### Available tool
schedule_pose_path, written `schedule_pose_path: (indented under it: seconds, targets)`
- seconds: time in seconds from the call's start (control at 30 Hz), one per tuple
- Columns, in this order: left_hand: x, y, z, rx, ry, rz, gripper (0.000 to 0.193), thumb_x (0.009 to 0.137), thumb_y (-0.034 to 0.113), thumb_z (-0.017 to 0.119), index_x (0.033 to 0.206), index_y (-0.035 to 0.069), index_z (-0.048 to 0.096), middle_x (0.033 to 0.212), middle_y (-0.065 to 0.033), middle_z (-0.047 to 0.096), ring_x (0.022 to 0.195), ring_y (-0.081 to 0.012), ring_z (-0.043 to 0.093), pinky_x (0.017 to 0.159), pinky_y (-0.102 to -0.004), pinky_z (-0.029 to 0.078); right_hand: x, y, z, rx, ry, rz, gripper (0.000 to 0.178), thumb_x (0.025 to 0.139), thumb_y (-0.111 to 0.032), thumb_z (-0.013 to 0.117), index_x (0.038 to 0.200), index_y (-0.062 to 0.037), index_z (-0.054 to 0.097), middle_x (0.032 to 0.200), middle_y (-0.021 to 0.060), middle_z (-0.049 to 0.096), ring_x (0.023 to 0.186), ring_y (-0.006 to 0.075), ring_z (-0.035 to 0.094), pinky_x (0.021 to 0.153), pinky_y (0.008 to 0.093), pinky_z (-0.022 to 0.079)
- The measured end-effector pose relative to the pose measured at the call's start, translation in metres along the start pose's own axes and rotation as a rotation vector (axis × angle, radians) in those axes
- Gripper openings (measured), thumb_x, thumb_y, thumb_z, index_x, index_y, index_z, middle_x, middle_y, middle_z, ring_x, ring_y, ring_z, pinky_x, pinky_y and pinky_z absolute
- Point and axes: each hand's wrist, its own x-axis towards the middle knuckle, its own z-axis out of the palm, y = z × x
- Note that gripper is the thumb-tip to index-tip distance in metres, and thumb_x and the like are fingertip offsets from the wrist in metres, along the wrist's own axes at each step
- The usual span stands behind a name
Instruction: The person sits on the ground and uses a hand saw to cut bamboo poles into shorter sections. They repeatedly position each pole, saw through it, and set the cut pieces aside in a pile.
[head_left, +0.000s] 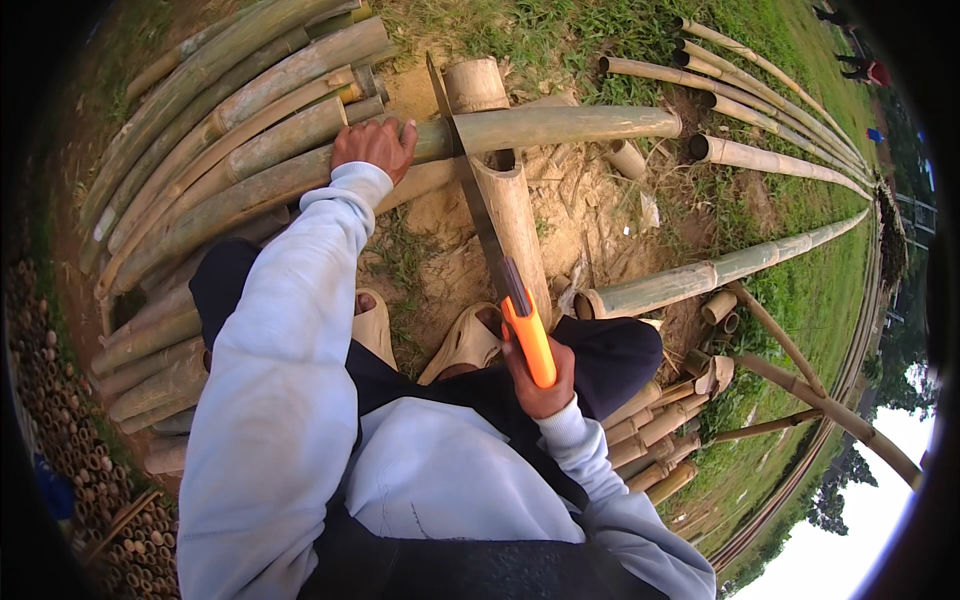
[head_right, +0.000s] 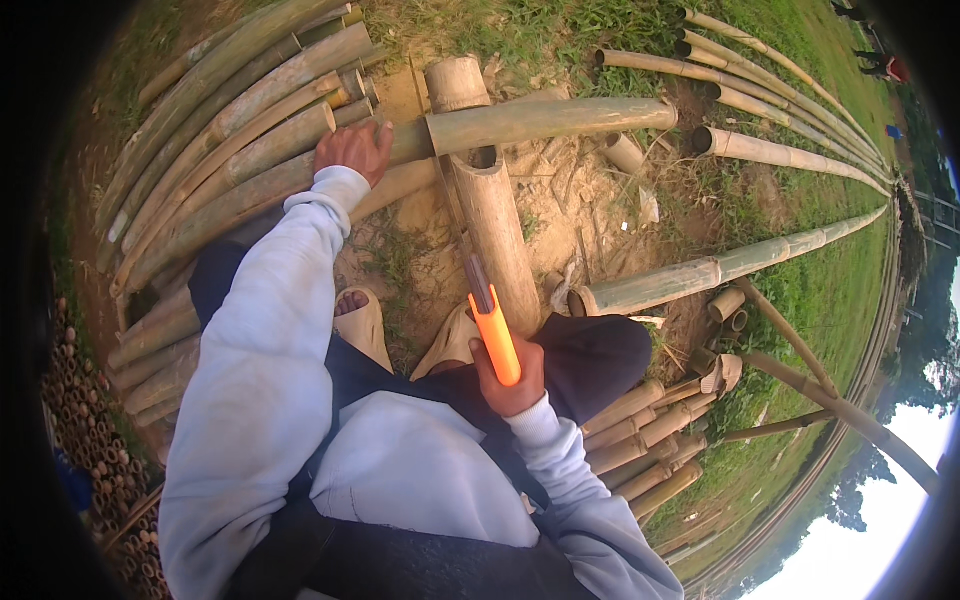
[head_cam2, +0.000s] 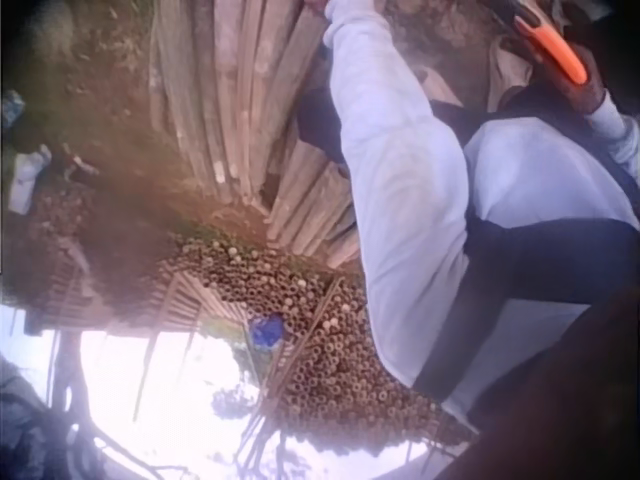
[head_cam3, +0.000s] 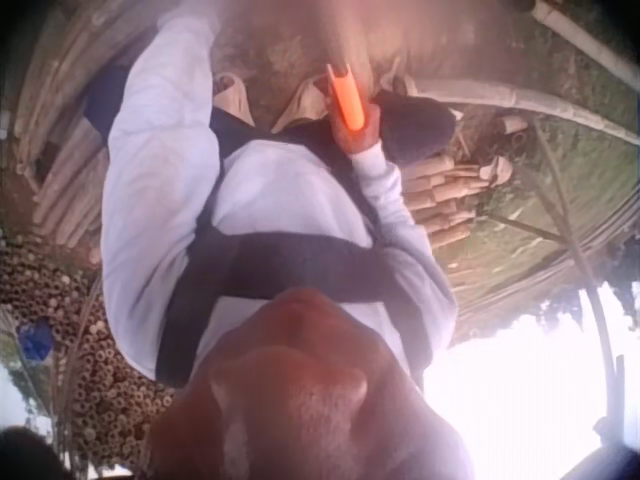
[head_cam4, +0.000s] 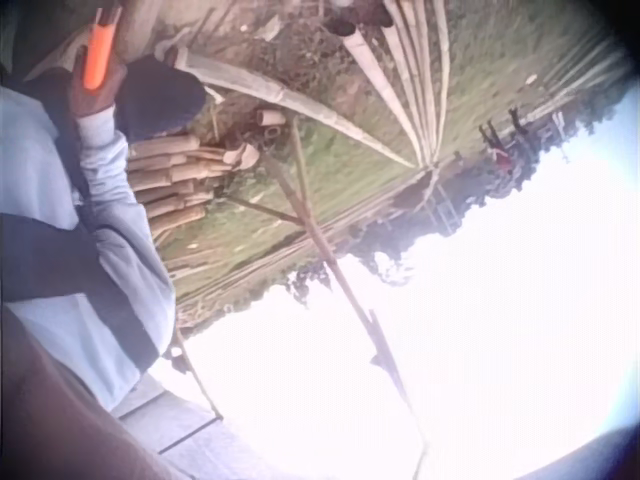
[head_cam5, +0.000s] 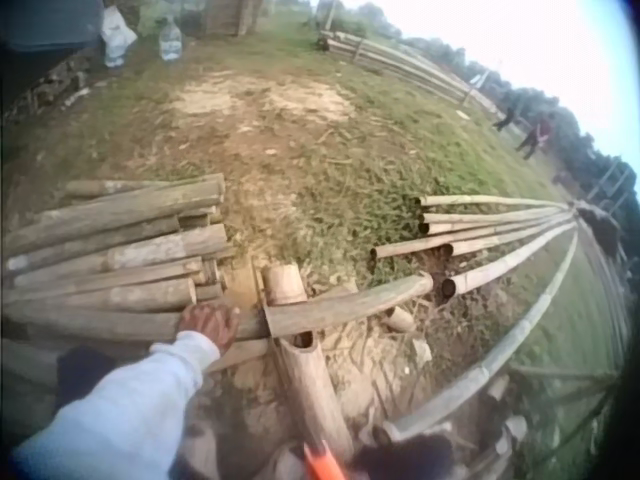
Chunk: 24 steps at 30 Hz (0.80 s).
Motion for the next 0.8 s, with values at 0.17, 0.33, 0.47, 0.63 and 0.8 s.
schedule_pose_path:
  seconds: [0.17,0.33,0.47,0.63,0.8]
  targets:
    - [-0.002,0.001,-0.005,-0.02,-0.035,0.012,0.054,0.105,0.048,0.036,0.105,0.01,0.075,0.093,-0.0205,0.075,0.093,-0.0384,0.073,0.089,-0.0491,0.054,0.101,-0.006,0.048,0.055,0.015,-0.135,0.02,0.093,-0.013,0.072,0.086,0.0037,0.063,0.065,0.0129,0.058,0.056,0.0197,0.053,0.057,0.036,0.045]
    - [-0.008,-0.005,-0.002,-0.03,0.004,-0.006,0.05,0.104,0.046,0.041,0.097,0.009,0.074,0.094,-0.0215,0.074,0.09,-0.0393,0.072,0.089,-0.0491,0.053,-0.02,-0.006,-0.001,0.054,-0.035,0.139,0.015,0.091,-0.009,0.074,0.093,0.0037,0.066,0.066,0.0109,0.059,0.056,0.0163,0.052,0.057,0.0327,0.046]
    - [-0.004,-0.006,-0.003,-0.015,0.011,-0.009,0.051,0.105,0.047,0.04,0.103,0.008,0.074,0.095,-0.0208,0.075,0.092,-0.0384,0.072,0.092,-0.0483,0.052,-0.059,-0.039,-0.033,-0.105,-0.054,0.037,0.019,0.09,-0.004,0.072,0.107,0.0038,0.07,0.067,0.0095,0.06,0.057,0.016,0.058,0.059,0.0303,0.048]
    - [-0.002,0.001,-0.002,-0.004,-0.051,0.003,0.054,0.105,0.049,0.038,0.108,0.009,0.074,0.099,-0.0206,0.075,0.098,-0.0371,0.072,0.095,-0.0477,0.051,0.071,-0.001,0.033,0.025,0.0,-0.045,0.025,0.093,-0.012,0.073,0.078,0.0026,0.059,0.059,0.0085,0.052,0.053,0.015,0.047,0.053,0.035,0.04]
    - [0.0,0.0,-0.012,-0.033,-0.086,-0.023,0.054,0.105,0.048,0.038,0.106,0.009,0.075,0.099,-0.0206,0.075,0.097,-0.0381,0.072,0.094,-0.0487,0.051,0.065,0.013,0.04,0.113,-0.015,-0.001,0.022,0.092,-0.011,0.074,0.081,0.0028,0.06,0.061,0.0075,0.053,0.056,0.0136,0.048,0.054,0.0334,0.042]
